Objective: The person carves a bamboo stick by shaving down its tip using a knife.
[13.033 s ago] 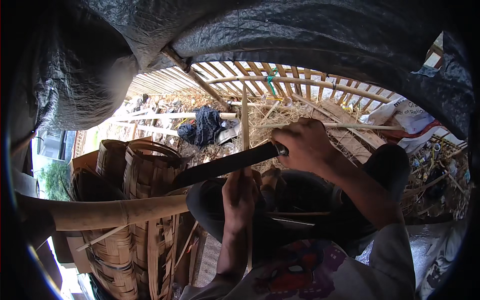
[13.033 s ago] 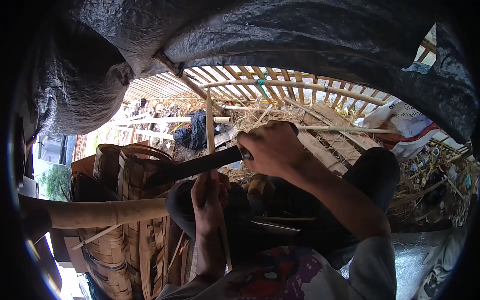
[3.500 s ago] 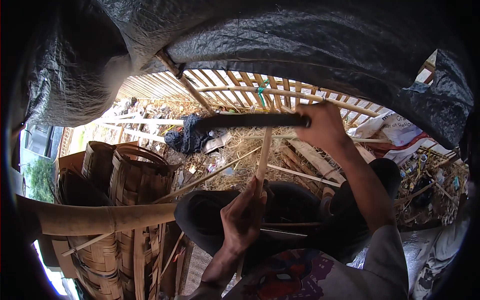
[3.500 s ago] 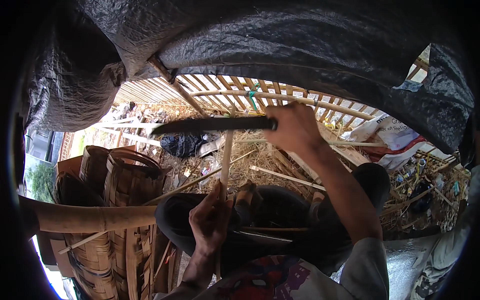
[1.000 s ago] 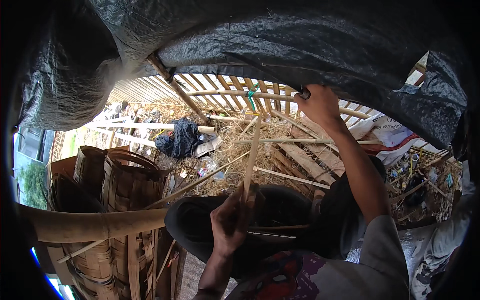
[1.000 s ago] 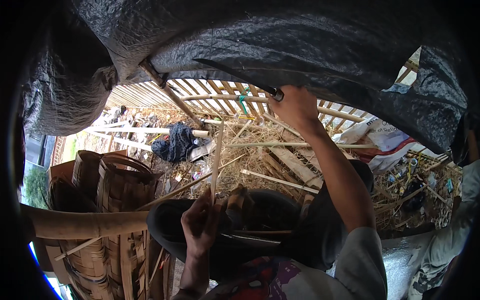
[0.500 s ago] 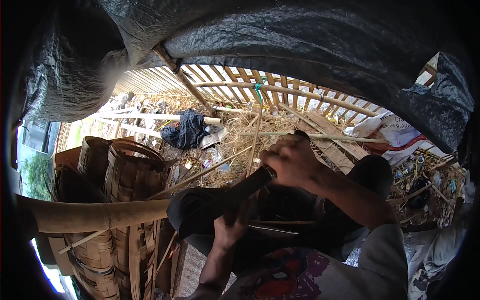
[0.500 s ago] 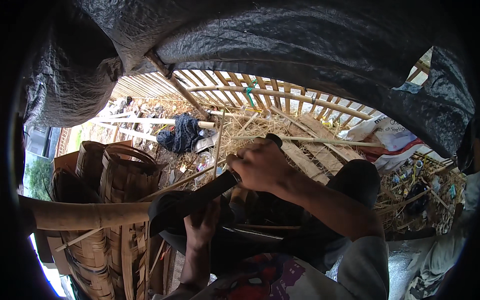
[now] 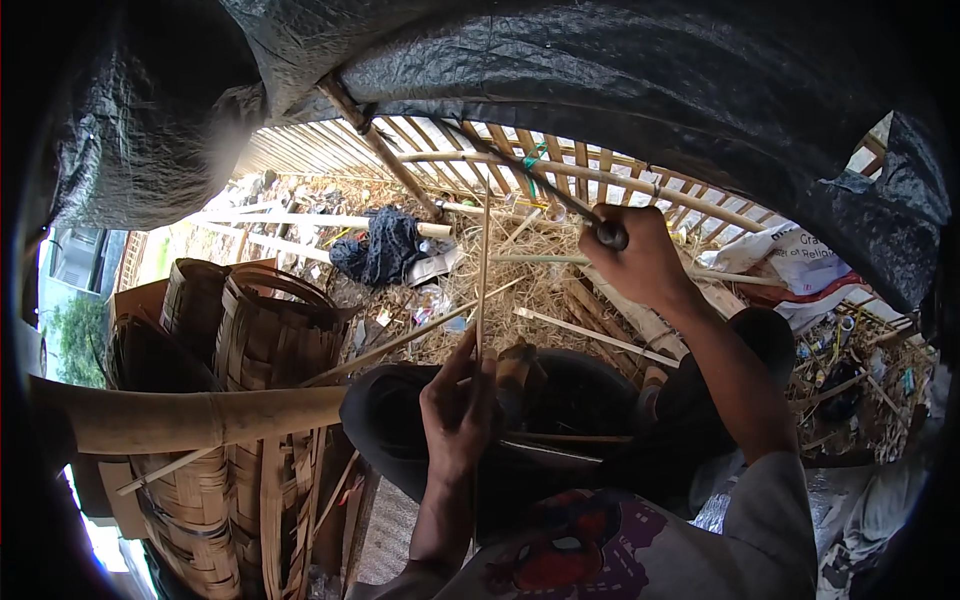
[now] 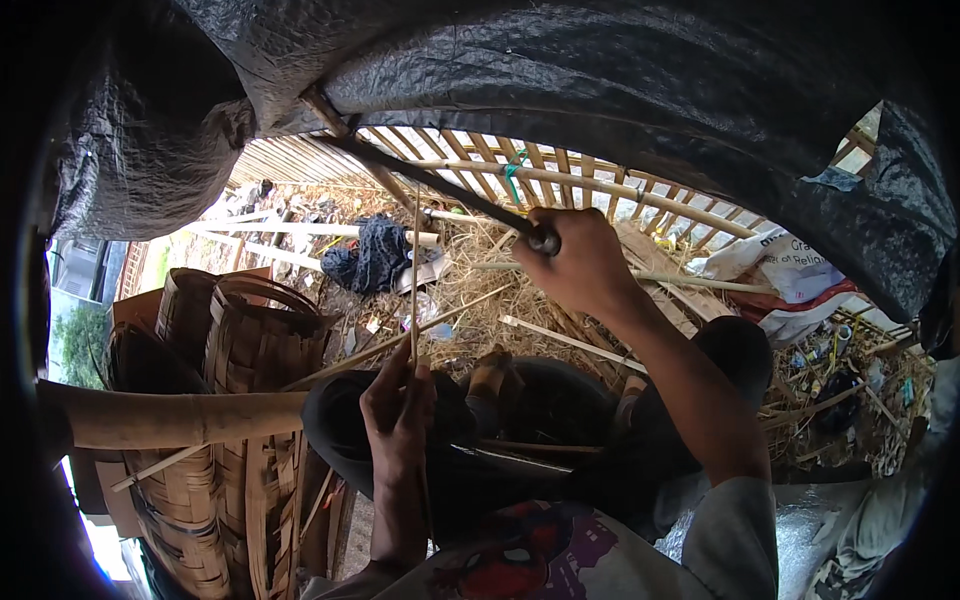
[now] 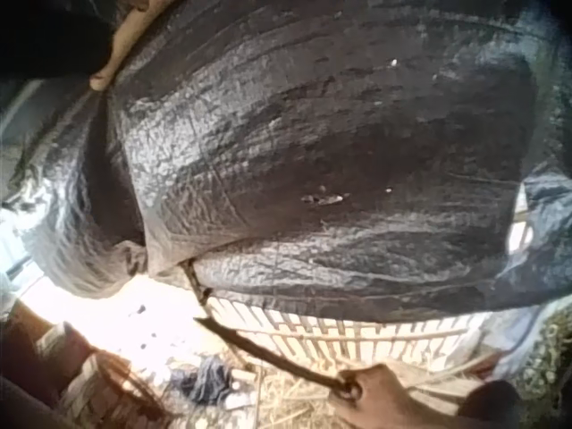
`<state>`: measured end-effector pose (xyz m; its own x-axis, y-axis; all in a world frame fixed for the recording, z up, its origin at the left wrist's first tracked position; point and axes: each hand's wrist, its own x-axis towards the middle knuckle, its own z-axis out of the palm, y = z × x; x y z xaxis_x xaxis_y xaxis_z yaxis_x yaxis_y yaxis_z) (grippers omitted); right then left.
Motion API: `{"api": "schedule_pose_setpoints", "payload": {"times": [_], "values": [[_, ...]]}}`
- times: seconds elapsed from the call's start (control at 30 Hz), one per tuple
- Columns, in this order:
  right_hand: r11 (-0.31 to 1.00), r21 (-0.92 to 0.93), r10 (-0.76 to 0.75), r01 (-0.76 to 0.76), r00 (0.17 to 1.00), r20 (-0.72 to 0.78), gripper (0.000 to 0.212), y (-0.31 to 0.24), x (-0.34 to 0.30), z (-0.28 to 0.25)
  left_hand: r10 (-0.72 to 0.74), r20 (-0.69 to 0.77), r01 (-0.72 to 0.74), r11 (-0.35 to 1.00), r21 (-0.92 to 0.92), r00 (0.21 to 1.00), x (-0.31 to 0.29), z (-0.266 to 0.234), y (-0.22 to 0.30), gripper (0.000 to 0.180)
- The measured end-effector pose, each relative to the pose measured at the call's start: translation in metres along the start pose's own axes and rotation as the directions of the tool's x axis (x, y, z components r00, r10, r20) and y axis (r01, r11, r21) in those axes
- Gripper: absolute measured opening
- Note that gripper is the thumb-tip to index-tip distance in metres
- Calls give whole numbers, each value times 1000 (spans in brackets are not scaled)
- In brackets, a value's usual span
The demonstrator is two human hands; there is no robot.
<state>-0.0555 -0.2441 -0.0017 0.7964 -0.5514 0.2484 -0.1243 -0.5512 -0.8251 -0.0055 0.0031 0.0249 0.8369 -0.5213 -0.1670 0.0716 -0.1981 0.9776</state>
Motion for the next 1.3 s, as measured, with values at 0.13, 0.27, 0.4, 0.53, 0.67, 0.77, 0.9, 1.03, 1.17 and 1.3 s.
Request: {"api": "schedule_pose_setpoints", "payload": {"times": [0.13,0.27,0.4,0.53,0.67,0.77,0.9,1.03,1.17,1.3], "values": [[887,-220,-344,405,900,268,21,-21,-31,27,83,20,-84,996,31,996,-1,-9,-17,23],[840,-329,-287,432,868,406,29,-33,-40,40,197,38,-198,979,45,980,0,3,-22,8],[848,-356,-218,393,870,443,31,-35,-32,39,231,79,-243,943,229,970,1,-1,-31,8],[868,-380,-183,318,918,351,20,-18,-11,39,433,109,-418,727,544,895,11,-4,-27,19],[844,-522,146,-124,989,1,24,26,37,7,104,46,-114,913,392,994,0,-1,-17,44],[880,-432,148,-198,978,-149,22,35,42,-8,68,96,-95,944,316,993,0,-5,-14,44],[971,-238,-27,38,998,51,20,-8,7,12,82,62,-93,978,186,995,6,-2,-19,45],[841,-312,-314,442,869,382,19,-29,-28,33,-26,46,17,985,174,999,0,-4,-19,16],[833,-279,-393,478,866,310,13,-27,-37,49,67,-22,-66,998,11,998,-2,1,-29,16],[842,-323,-326,432,884,335,12,-19,-29,50,174,32,-174,926,335,984,4,-3,-27,23]]}}
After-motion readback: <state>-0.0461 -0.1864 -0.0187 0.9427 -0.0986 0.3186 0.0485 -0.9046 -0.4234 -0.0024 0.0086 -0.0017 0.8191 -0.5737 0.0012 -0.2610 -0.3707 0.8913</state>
